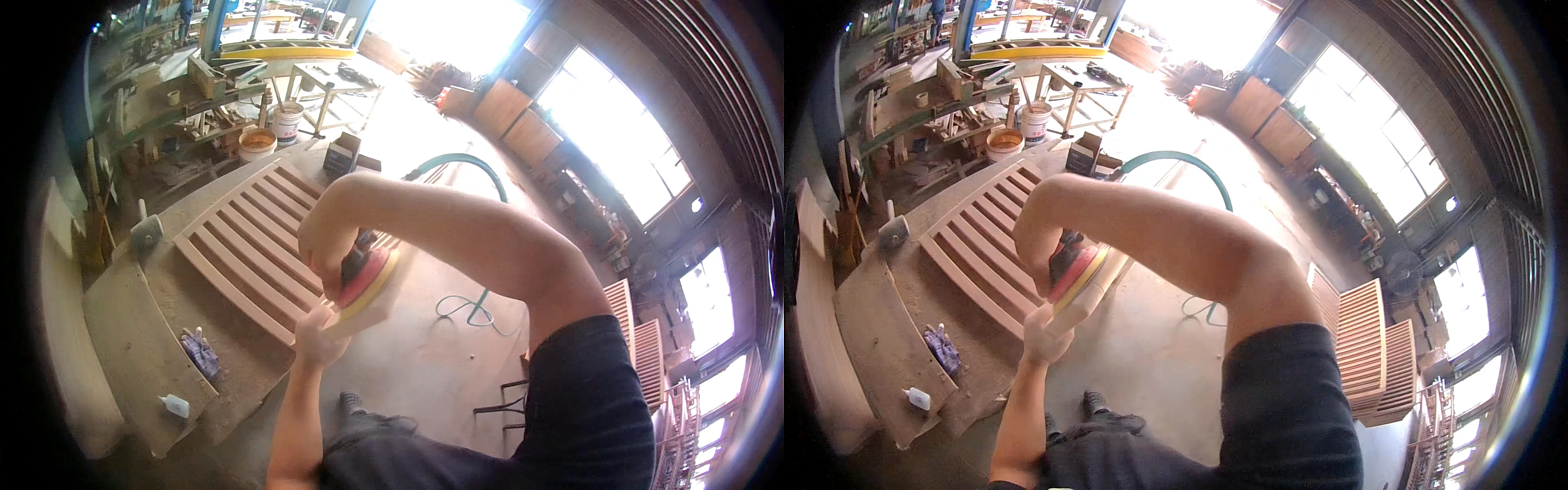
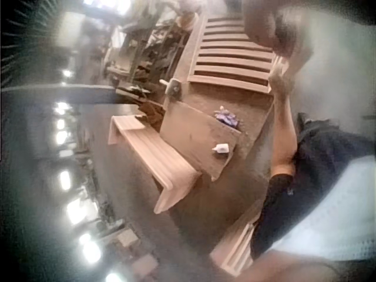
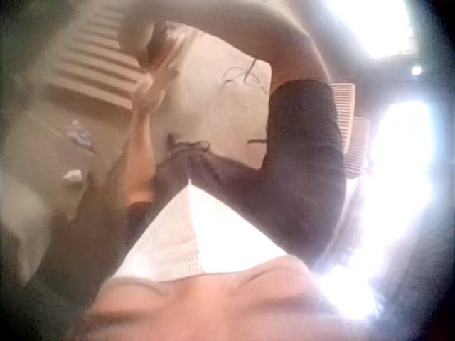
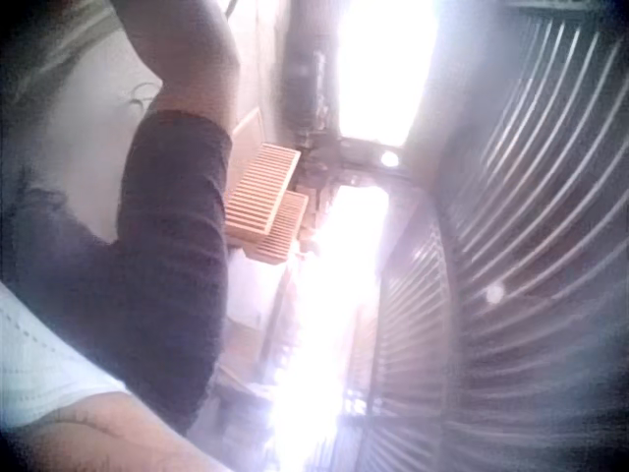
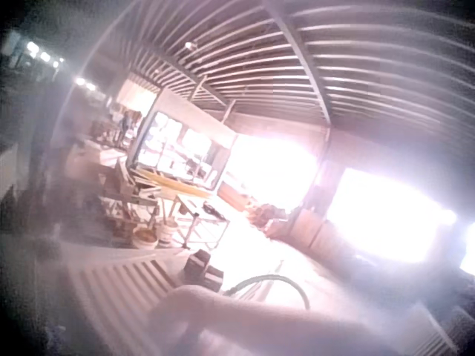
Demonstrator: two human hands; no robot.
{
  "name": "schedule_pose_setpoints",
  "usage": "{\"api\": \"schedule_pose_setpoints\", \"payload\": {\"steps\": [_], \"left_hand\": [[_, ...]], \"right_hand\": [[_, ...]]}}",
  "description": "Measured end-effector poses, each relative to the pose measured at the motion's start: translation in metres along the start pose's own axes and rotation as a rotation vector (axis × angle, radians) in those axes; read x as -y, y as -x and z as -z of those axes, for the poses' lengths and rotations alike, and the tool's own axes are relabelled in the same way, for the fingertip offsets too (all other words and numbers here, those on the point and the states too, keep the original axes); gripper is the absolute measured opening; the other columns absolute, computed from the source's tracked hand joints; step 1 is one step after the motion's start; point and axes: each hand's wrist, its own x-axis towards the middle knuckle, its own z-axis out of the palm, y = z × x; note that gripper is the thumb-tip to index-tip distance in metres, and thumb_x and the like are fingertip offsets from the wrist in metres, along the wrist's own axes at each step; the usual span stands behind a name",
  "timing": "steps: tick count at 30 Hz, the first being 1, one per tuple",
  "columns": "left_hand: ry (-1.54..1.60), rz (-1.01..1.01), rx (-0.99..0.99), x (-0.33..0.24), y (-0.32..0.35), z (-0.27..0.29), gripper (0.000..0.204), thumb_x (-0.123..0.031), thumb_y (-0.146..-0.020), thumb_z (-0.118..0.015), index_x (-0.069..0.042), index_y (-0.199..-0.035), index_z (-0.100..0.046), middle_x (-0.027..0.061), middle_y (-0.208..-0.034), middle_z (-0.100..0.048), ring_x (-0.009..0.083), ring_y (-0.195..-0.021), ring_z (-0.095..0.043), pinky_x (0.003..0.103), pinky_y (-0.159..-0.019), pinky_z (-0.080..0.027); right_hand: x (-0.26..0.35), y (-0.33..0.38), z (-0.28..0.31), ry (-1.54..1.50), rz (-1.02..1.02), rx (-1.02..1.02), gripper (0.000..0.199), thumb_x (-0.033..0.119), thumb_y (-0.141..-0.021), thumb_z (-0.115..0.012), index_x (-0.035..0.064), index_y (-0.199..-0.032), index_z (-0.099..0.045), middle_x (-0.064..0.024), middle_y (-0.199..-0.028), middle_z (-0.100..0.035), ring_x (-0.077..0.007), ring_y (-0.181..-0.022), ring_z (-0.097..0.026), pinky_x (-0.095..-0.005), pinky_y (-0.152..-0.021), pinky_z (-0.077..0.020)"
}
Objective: The person sands a wooden chair frame using a handheld orbital sander, focusing on edges and slats. They reposition the chair multiple times to access different sides and apply a liquid from a squeeze bottle to the wood before continuing to sand.
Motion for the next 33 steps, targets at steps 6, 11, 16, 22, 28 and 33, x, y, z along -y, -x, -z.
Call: {"api": "schedule_pose_setpoints", "payload": {"steps": [6,11,16,22,28,33], "left_hand": [[0.037,0.052,0.122,-0.038,-0.012,0.018,0.025,-0.012,-0.081,-0.084,-0.003,-0.074,-0.062,0.0111,-0.067,-0.063,0.0254,-0.062,-0.064,0.038,-0.06,-0.051],[0.121,0.208,0.14,-0.036,-0.008,0.022,0.019,-0.008,-0.084,-0.083,-0.002,-0.079,-0.065,0.0108,-0.077,-0.069,0.021,-0.07,-0.066,0.036,-0.064,-0.052],[-0.11,-0.021,0.237,-0.045,-0.017,0.024,0.013,-0.007,-0.086,-0.08,-0.004,-0.09,-0.069,0.0106,-0.083,-0.07,0.0234,-0.079,-0.071,0.037,-0.069,-0.054],[-0.178,0.039,0.436,-0.051,-0.021,0.046,0.056,-0.005,-0.088,-0.08,-0.004,-0.14,-0.061,0.0132,-0.119,-0.073,0.022,-0.11,-0.071,0.036,-0.093,-0.058],[0.022,-0.141,0.458,-0.112,-0.044,0.046,0.064,-0.013,-0.087,-0.085,-0.008,-0.146,-0.061,0.0085,-0.136,-0.07,0.0205,-0.12,-0.07,0.031,-0.096,-0.058],[-0.045,-0.073,0.387,-0.095,-0.031,0.044,0.052,-0.012,-0.086,-0.086,-0.007,-0.134,-0.067,0.0077,-0.129,-0.073,0.0214,-0.114,-0.072,0.032,-0.09,-0.06]], "right_hand": [[-0.003,0.08,-0.057,-0.153,-0.077,-0.733,0.045,0.046,-0.08,-0.081,0.0075,-0.102,-0.075,-0.0116,-0.093,-0.074,-0.0283,-0.083,-0.071,-0.0415,-0.076,-0.0565],[0.021,0.098,-0.146,-0.234,-0.116,-1.454,0.043,0.039,-0.079,-0.088,0.0121,-0.108,-0.07,-0.0114,-0.102,-0.067,-0.0299,-0.085,-0.071,-0.0409,-0.075,-0.0577],[0.032,0.05,-0.225,-0.332,-0.136,-1.965,0.058,0.035,-0.075,-0.096,0.015,-0.118,-0.063,-0.0092,-0.113,-0.061,-0.0276,-0.089,-0.07,-0.0404,-0.072,-0.0596],[0.041,-0.035,-0.265,-0.512,-0.098,-2.3,0.073,0.03,-0.069,-0.101,0.0088,-0.124,-0.059,-0.0176,-0.117,-0.058,-0.0295,-0.105,-0.061,-0.0394,-0.088,-0.0553],[0.066,-0.114,-0.278,-0.659,-0.032,-2.479,0.072,0.031,-0.066,-0.102,0.0092,-0.12,-0.059,-0.0177,-0.117,-0.059,-0.0314,-0.105,-0.061,-0.0408,-0.089,-0.0529],[0.063,-0.106,-0.277,-0.662,-0.037,-2.447,0.067,0.028,-0.066,-0.102,0.0096,-0.116,-0.061,-0.0166,-0.115,-0.061,-0.0301,-0.103,-0.063,-0.04,-0.087,-0.0545]]}}
